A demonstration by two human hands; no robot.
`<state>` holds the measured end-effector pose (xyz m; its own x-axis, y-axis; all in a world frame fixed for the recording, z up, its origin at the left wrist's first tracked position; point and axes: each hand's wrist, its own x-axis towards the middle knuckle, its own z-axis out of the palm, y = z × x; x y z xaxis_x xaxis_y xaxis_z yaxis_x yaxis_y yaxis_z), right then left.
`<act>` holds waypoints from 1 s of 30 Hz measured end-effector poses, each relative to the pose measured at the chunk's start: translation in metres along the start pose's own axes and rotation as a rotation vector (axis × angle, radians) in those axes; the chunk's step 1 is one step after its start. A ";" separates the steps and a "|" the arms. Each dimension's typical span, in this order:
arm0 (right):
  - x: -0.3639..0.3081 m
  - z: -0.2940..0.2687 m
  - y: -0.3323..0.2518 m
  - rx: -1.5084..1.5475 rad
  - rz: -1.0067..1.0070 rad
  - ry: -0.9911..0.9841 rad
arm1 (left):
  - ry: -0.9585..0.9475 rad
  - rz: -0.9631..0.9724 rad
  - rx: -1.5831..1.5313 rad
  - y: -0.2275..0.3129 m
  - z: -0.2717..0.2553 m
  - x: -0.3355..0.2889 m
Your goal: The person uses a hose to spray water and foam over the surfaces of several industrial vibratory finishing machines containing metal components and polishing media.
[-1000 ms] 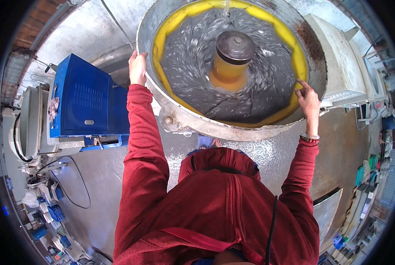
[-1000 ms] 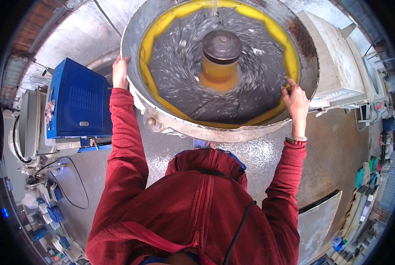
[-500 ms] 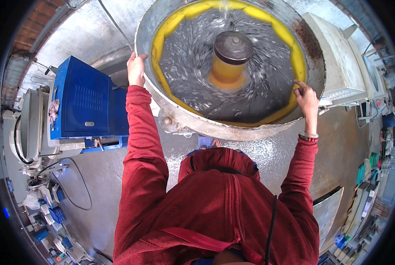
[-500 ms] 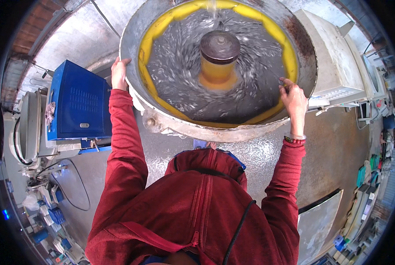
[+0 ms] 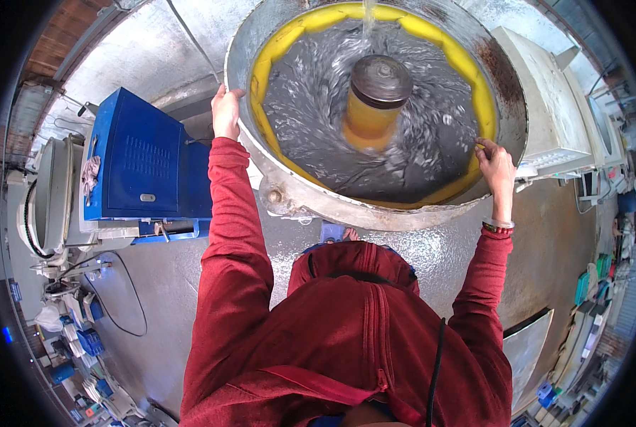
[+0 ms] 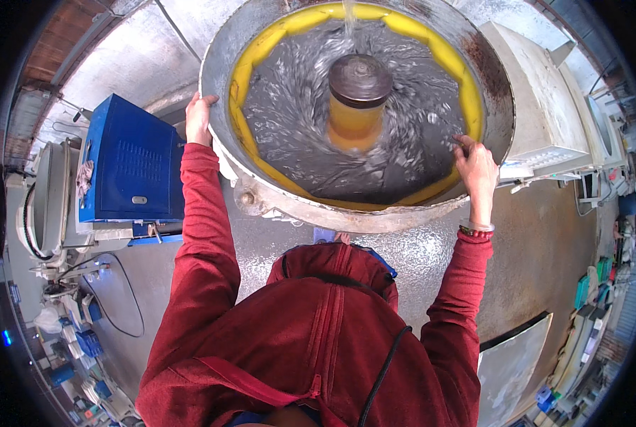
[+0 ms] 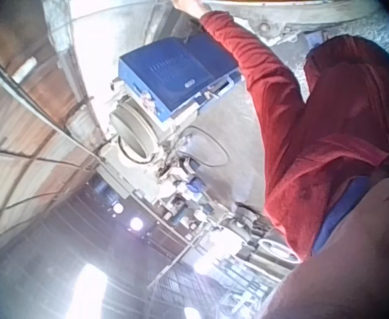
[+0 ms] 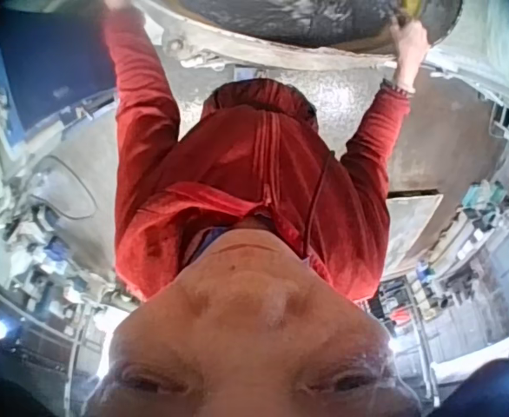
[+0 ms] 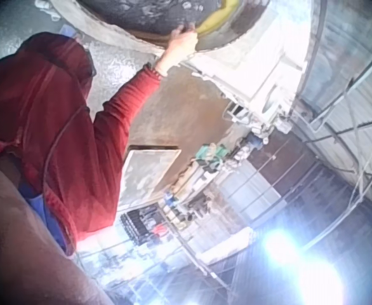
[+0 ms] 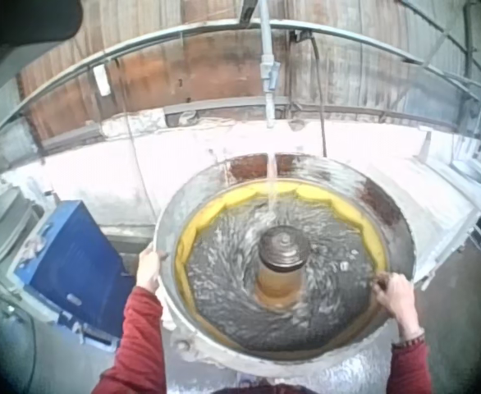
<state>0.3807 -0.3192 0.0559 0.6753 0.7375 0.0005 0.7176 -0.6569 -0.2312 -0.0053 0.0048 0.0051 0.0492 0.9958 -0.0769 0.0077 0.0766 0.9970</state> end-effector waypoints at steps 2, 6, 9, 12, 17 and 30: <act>0.000 0.002 0.001 -0.001 -0.012 0.028 | 0.000 -0.004 0.021 -0.006 -0.006 0.006; 0.000 0.003 0.002 0.001 -0.029 0.036 | -0.010 0.012 0.015 0.001 0.001 -0.003; -0.001 0.001 -0.001 -0.024 -0.024 0.028 | -0.008 0.043 0.023 0.002 0.001 -0.005; 0.000 0.003 0.000 -0.036 -0.035 0.036 | 0.018 0.043 0.031 0.004 0.003 -0.007; 0.001 0.005 0.004 -0.045 -0.041 0.040 | 0.025 0.041 0.017 -0.001 -0.001 -0.002; 0.013 -0.044 -0.009 0.229 -0.432 -0.061 | -0.019 0.032 0.002 0.001 -0.005 -0.005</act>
<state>0.3906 -0.3109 0.1011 0.3077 0.9474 0.0882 0.8695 -0.2423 -0.4304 -0.0109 0.0003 0.0069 0.0685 0.9966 -0.0452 0.0078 0.0448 0.9990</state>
